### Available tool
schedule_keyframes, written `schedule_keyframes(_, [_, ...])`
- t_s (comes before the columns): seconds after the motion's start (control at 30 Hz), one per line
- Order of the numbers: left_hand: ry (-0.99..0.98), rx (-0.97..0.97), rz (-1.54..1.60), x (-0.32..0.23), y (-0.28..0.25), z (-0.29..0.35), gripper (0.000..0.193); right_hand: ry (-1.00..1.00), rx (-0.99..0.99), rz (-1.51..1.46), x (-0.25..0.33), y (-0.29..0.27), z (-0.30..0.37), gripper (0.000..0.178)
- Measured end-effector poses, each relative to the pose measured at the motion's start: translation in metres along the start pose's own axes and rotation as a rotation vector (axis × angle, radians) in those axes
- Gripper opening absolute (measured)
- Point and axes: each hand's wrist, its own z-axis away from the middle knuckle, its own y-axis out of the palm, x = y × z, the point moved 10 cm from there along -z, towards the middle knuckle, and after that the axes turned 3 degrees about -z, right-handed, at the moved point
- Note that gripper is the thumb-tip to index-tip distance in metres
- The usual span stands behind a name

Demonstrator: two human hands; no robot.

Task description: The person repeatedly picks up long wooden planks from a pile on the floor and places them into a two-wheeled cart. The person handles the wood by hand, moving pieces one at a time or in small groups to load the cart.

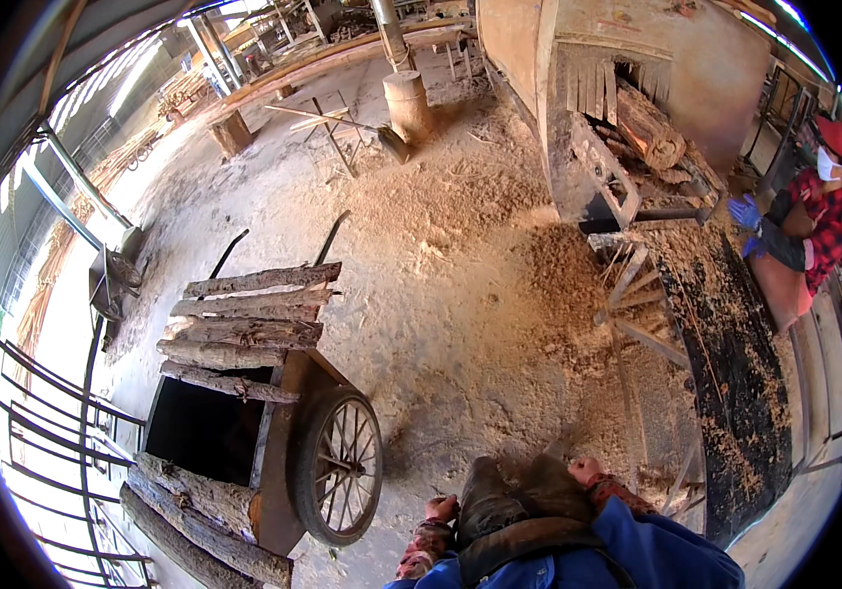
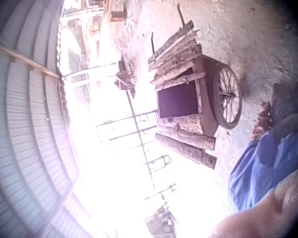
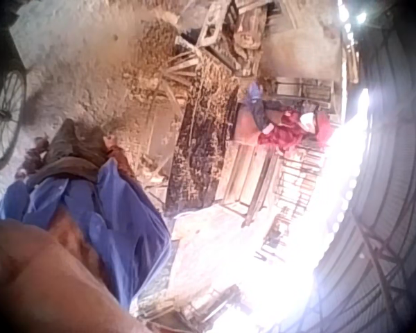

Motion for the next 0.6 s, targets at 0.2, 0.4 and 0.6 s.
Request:
schedule_keyframes(0.2, [0.004,0.056,0.049,0.011,-0.009,-0.016,0.024,0.032,0.024,-0.004,0.004,0.009,0.011,0.021])
schedule_keyframes(0.4, [0.006,0.042,0.001,0.005,-0.017,-0.004,0.025,0.083,0.011,-0.065,-0.018,0.025,0.019,0.021])
schedule_keyframes(0.6, [-0.006,0.032,-0.039,0.017,-0.034,-0.007,0.025,0.136,0.042,-0.032,-0.004,0.029,0.032,0.023])
